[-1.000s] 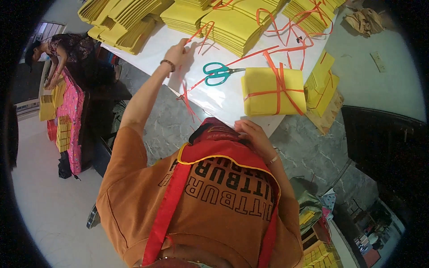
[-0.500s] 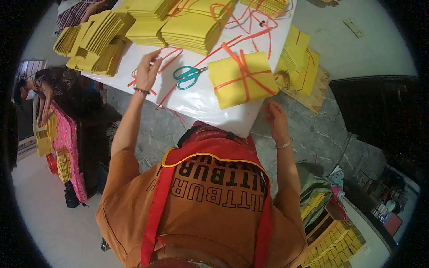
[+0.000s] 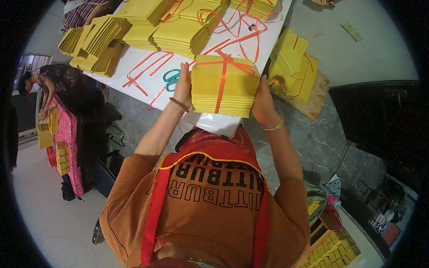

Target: Bundling and tying stacks of yellow paper with red ribbon and cutting the ribbon with scissors.

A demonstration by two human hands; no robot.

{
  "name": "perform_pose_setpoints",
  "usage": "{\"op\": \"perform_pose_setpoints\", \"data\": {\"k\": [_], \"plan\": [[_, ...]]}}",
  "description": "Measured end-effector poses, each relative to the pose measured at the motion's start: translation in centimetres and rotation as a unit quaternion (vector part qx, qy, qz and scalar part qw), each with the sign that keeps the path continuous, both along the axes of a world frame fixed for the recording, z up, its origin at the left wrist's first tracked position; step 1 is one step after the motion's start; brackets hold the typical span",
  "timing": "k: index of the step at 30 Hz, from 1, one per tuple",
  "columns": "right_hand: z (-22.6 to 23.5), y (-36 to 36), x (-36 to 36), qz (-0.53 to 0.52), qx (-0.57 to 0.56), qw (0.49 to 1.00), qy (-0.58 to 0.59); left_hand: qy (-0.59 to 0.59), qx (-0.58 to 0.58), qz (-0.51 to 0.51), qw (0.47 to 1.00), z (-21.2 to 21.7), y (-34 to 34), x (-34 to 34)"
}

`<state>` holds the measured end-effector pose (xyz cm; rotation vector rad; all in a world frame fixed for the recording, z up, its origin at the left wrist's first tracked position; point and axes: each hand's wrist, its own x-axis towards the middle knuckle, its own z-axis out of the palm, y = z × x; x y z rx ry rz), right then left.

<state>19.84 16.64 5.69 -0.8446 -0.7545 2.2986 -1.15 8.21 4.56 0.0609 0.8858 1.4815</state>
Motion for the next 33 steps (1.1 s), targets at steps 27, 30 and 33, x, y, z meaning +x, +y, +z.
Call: {"op": "perform_pose_setpoints", "data": {"k": [27, 30, 33], "plan": [[0.3, -1.1, 0.6, 0.073, 0.735, 0.539, -0.405, 0.542, 0.027, -0.081, 0.836, 3.2, -6.7, 2.8], [0.8, -1.3, 0.3, 0.196, 0.764, 0.48, -0.385, 0.513, -0.028, -0.111, 0.851, 1.9, -8.4, 5.0], [0.6, -1.1, -0.2, 0.159, 0.762, 0.527, -0.341, 0.579, -0.002, -0.049, 0.814, 0.4, -8.5, 6.4]]}}
